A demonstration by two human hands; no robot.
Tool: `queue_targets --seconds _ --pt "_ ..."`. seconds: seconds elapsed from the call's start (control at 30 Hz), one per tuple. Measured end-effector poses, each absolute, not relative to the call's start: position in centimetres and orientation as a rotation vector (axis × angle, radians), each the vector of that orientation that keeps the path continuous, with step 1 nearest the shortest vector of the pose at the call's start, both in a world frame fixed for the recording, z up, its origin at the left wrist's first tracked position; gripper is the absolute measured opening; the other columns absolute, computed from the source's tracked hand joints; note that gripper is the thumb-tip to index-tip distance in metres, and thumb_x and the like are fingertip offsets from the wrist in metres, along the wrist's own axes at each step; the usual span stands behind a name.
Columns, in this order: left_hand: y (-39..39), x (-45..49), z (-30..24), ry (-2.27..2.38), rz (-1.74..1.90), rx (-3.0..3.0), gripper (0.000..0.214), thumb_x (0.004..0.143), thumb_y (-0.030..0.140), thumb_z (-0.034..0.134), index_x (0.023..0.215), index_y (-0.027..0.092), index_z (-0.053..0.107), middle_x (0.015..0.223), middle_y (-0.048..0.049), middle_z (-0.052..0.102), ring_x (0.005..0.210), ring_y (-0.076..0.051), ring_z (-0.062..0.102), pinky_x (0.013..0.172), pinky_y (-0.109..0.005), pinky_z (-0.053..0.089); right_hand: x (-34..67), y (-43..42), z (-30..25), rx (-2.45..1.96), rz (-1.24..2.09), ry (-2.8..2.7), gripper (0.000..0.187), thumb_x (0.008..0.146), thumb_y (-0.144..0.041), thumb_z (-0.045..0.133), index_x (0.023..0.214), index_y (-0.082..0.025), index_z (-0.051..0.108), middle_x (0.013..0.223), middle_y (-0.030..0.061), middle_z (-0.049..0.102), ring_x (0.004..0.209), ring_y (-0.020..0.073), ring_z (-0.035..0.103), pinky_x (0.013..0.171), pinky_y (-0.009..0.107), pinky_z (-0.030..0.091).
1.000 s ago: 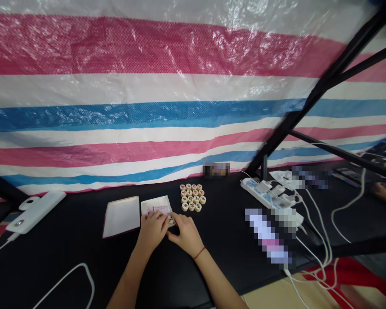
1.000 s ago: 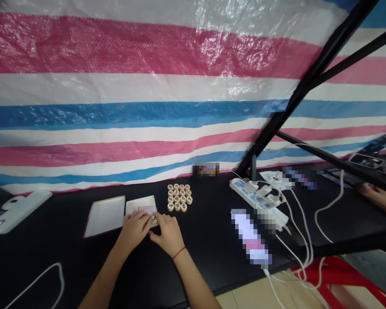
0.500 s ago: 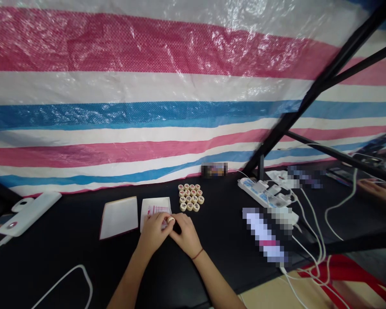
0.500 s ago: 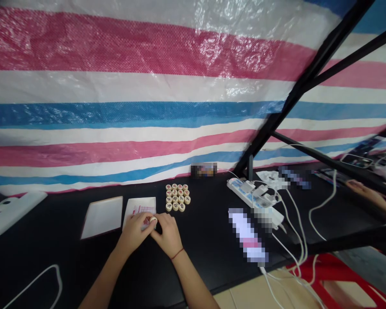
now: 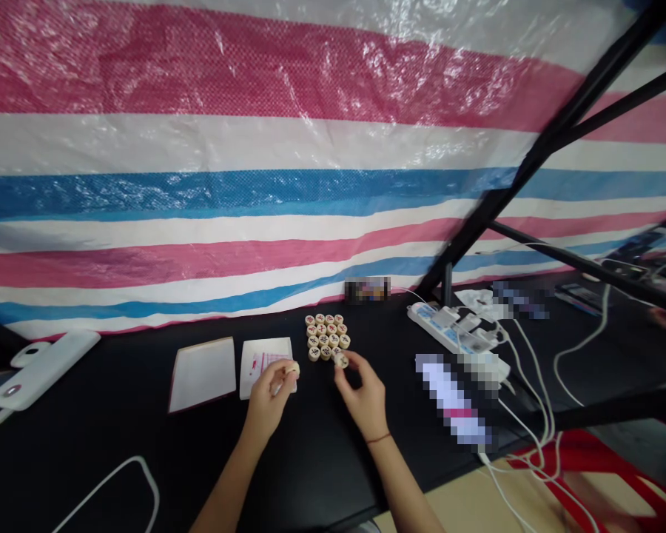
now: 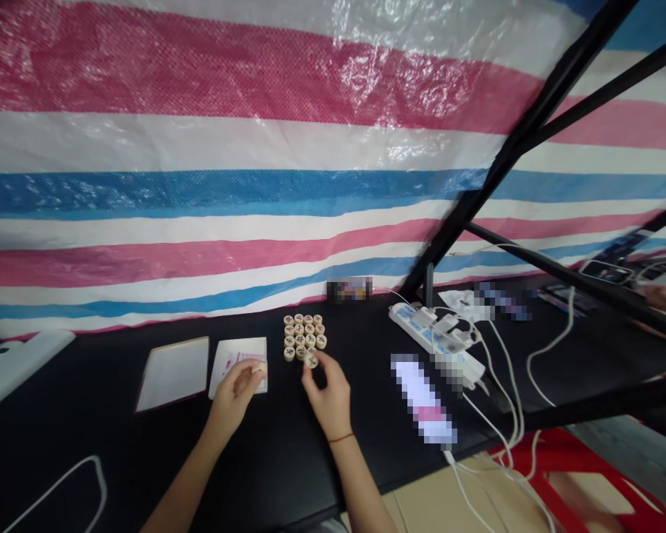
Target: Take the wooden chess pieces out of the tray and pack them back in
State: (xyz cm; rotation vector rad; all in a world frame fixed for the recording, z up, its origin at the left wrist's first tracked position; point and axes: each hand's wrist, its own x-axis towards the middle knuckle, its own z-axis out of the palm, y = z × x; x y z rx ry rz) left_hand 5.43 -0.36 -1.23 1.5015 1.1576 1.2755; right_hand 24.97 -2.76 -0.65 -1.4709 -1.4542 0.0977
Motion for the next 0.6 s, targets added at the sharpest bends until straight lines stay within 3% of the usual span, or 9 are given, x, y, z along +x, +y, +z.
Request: queue_targets --seconds 0.23,0.4,0.6 --pt "0.2 5.3 -2.0 1.162 1.334 1.416 0.032 0.080 0.038 0.061 0.105 0.019 0.062 0.102 -0.0066 0.066 0.091 -0.017 0.067 0.081 -0.028 0.057 29.0 -1.4 -3.6 -1.709 0.010 -1.466 0.024 0.083 -0.034 0.051 0.096 -0.016 0.061 0.092 0.0099 0.066 0.077 0.0215 0.058 0.073 0.037 0.049" --pt "-0.3 5.2 -1.1 1.209 1.237 1.624 0.033 0.081 0.036 0.059 0.110 0.019 0.061 0.088 -0.0032 0.067 0.072 -0.013 0.065 0.073 -0.027 0.058 28.8 -0.9 -4.4 -1.741 -0.029 -1.558 0.025 0.088 -0.037 0.046 0.087 -0.017 0.061 0.089 0.0099 0.066 0.080 0.0228 0.057 0.076 0.037 0.045" --pt "-0.7 5.6 -0.9 1.207 1.270 1.934 0.026 0.083 0.032 0.058 0.106 0.022 0.063 0.076 -0.0003 0.065 0.066 -0.012 0.061 0.069 -0.028 0.057 26.1 -2.4 -1.6 -1.612 0.072 -1.501 0.022 0.087 -0.036 0.051 0.096 -0.018 0.061 0.094 0.0101 0.065 0.087 0.0231 0.059 0.080 0.037 0.046"
